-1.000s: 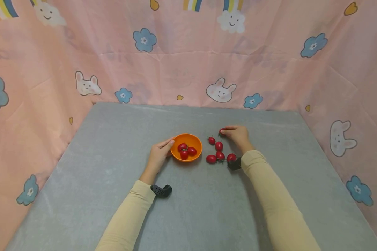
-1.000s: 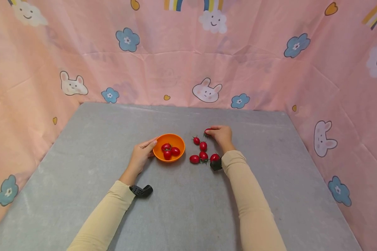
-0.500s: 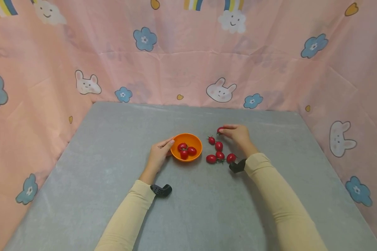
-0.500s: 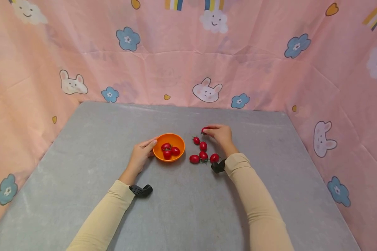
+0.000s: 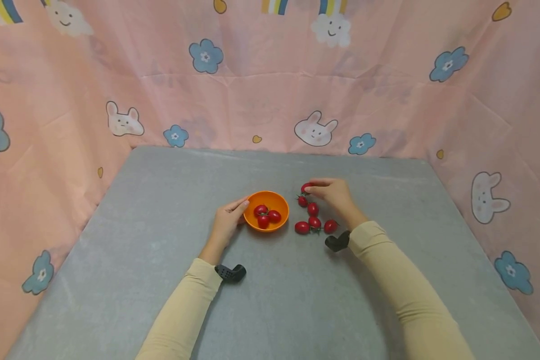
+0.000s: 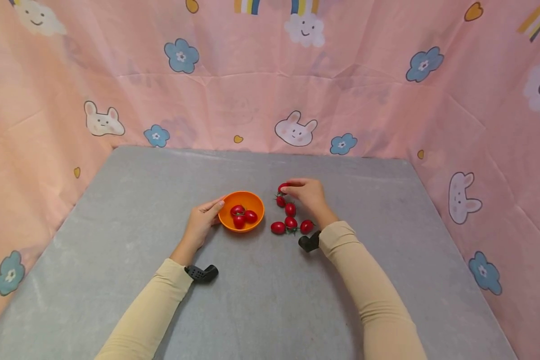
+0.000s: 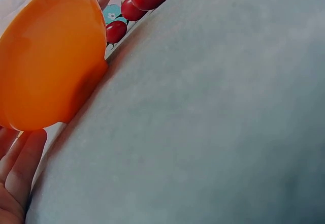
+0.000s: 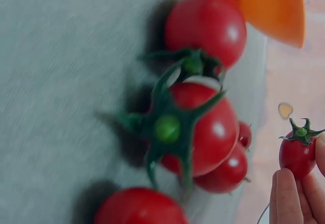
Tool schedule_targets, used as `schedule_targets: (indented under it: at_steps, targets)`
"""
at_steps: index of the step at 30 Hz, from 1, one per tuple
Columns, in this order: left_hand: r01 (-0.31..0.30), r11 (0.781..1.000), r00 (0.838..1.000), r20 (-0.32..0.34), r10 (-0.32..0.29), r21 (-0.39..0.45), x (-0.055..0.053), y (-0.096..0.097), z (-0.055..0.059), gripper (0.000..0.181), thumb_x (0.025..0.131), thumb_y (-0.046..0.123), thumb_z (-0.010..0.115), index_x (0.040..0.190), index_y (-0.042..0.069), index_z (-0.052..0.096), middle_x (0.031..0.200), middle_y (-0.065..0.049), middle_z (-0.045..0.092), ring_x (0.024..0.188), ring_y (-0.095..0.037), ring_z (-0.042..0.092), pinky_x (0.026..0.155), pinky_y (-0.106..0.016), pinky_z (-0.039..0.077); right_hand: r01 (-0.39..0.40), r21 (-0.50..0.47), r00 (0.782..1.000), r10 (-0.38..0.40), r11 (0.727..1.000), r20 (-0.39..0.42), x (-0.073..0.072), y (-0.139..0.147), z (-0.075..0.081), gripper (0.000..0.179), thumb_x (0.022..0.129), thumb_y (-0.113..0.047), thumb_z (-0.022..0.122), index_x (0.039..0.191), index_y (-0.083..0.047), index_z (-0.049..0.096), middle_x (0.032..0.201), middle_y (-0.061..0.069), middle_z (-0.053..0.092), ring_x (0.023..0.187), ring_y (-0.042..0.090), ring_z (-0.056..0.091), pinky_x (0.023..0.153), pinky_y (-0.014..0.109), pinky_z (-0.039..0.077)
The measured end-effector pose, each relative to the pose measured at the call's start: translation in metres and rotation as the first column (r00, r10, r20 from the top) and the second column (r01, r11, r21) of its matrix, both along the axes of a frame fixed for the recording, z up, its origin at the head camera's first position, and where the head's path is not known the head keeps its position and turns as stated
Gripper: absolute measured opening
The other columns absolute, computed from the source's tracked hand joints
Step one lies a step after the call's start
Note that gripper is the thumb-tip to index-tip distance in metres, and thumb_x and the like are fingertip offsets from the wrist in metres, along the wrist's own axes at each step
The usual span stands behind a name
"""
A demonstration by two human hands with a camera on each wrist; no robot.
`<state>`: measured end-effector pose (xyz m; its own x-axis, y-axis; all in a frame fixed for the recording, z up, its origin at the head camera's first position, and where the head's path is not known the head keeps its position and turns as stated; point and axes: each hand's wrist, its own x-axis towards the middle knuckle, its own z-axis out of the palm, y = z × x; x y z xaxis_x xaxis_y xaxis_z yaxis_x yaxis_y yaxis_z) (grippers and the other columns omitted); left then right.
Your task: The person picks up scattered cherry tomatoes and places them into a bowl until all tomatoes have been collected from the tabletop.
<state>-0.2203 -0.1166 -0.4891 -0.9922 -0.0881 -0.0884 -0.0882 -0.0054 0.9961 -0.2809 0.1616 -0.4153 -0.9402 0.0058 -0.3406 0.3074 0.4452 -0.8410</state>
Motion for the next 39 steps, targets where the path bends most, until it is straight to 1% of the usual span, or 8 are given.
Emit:
schedule_targets:
  at_steps: [7,14,19,24,28,31,35,39]
  targets:
    - [0.001,1.000,1.000,-0.001,-0.001,0.000,0.000,-0.001,0.000,0.035,0.098,0.026,0.064,0.127,0.007,0.068,0.132,-0.012,0.067,0.106,-0.012,0.066,0.077,-0.018,0.058,-0.051,0.028,0.999,0.051,0.998,-0.011,0.005,-0.013,0.007,0.048,0.091,-0.036,0.072,0.134,-0.017,0.064,0.137,0.009,0.062,0.128,0.030,0.052,0.115,0.047,0.040]
    - [0.007,1.000,1.000,-0.002,-0.007,-0.001,0.000,-0.001,-0.001,0.035,0.098,0.027,0.064,0.127,0.007,0.069,0.132,-0.012,0.066,0.106,-0.012,0.066,0.077,-0.018,0.058,-0.075,0.054,0.997,0.076,0.996,-0.019,0.008,-0.026,0.013,0.047,0.089,-0.038,0.073,0.132,-0.019,0.066,0.138,0.008,0.061,0.126,0.029,0.052,0.111,0.045,0.045]
    - [0.012,1.000,1.000,-0.001,-0.012,0.001,0.000,-0.002,-0.001,0.036,0.097,0.028,0.065,0.127,0.007,0.068,0.132,-0.012,0.066,0.103,-0.009,0.066,0.077,-0.017,0.058,-0.083,0.047,0.996,0.084,0.995,-0.022,0.010,-0.033,0.017,0.045,0.088,-0.038,0.075,0.129,-0.020,0.068,0.136,0.006,0.062,0.128,0.029,0.049,0.110,0.047,0.044]
    - [0.024,1.000,1.000,0.002,-0.024,0.009,-0.001,-0.003,-0.001,0.038,0.098,0.029,0.064,0.129,0.007,0.067,0.133,-0.012,0.065,0.102,-0.007,0.065,0.078,-0.017,0.058,-0.094,0.024,0.995,0.094,0.995,-0.019,0.012,-0.040,0.016,0.044,0.088,-0.037,0.075,0.128,-0.021,0.068,0.134,0.005,0.064,0.127,0.027,0.048,0.109,0.049,0.044]
    - [0.038,0.999,0.999,0.019,-0.038,0.004,0.007,-0.002,0.017,0.037,0.099,0.025,0.062,0.130,0.004,0.065,0.134,-0.014,0.064,0.103,-0.007,0.065,0.081,-0.018,0.058,-0.098,0.001,0.995,0.098,0.995,-0.012,0.014,-0.045,0.015,0.043,0.087,-0.036,0.077,0.126,-0.022,0.070,0.133,0.005,0.065,0.123,0.027,0.051,0.106,0.048,0.047]
    - [0.044,0.999,0.999,0.023,-0.044,0.005,0.014,-0.001,0.030,0.036,0.099,0.021,0.062,0.129,0.002,0.065,0.134,-0.016,0.064,0.102,-0.006,0.065,0.081,-0.018,0.058,-0.105,-0.026,0.994,0.105,0.994,-0.004,0.015,-0.049,0.015,0.042,0.086,-0.035,0.077,0.126,-0.022,0.070,0.134,0.004,0.064,0.124,0.027,0.050,0.105,0.046,0.048]
    - [0.049,0.999,0.999,0.020,-0.049,0.015,0.014,-0.002,0.031,0.036,0.099,0.022,0.062,0.129,0.002,0.065,0.134,-0.016,0.064,0.102,-0.006,0.065,0.080,-0.018,0.058,-0.118,-0.052,0.993,0.118,0.992,-0.004,0.016,-0.054,0.013,0.042,0.085,-0.035,0.078,0.124,-0.021,0.071,0.134,0.003,0.064,0.123,0.027,0.049,0.105,0.047,0.047]
    - [0.054,0.998,0.998,0.022,-0.054,0.012,0.014,-0.002,0.031,0.036,0.099,0.022,0.062,0.129,0.002,0.065,0.135,-0.016,0.063,0.109,-0.012,0.065,0.080,-0.018,0.058,-0.129,-0.049,0.992,0.128,0.990,-0.021,0.018,-0.060,0.013,0.041,0.085,-0.034,0.079,0.123,-0.020,0.071,0.133,0.003,0.065,0.127,0.027,0.048,0.110,0.048,0.043]
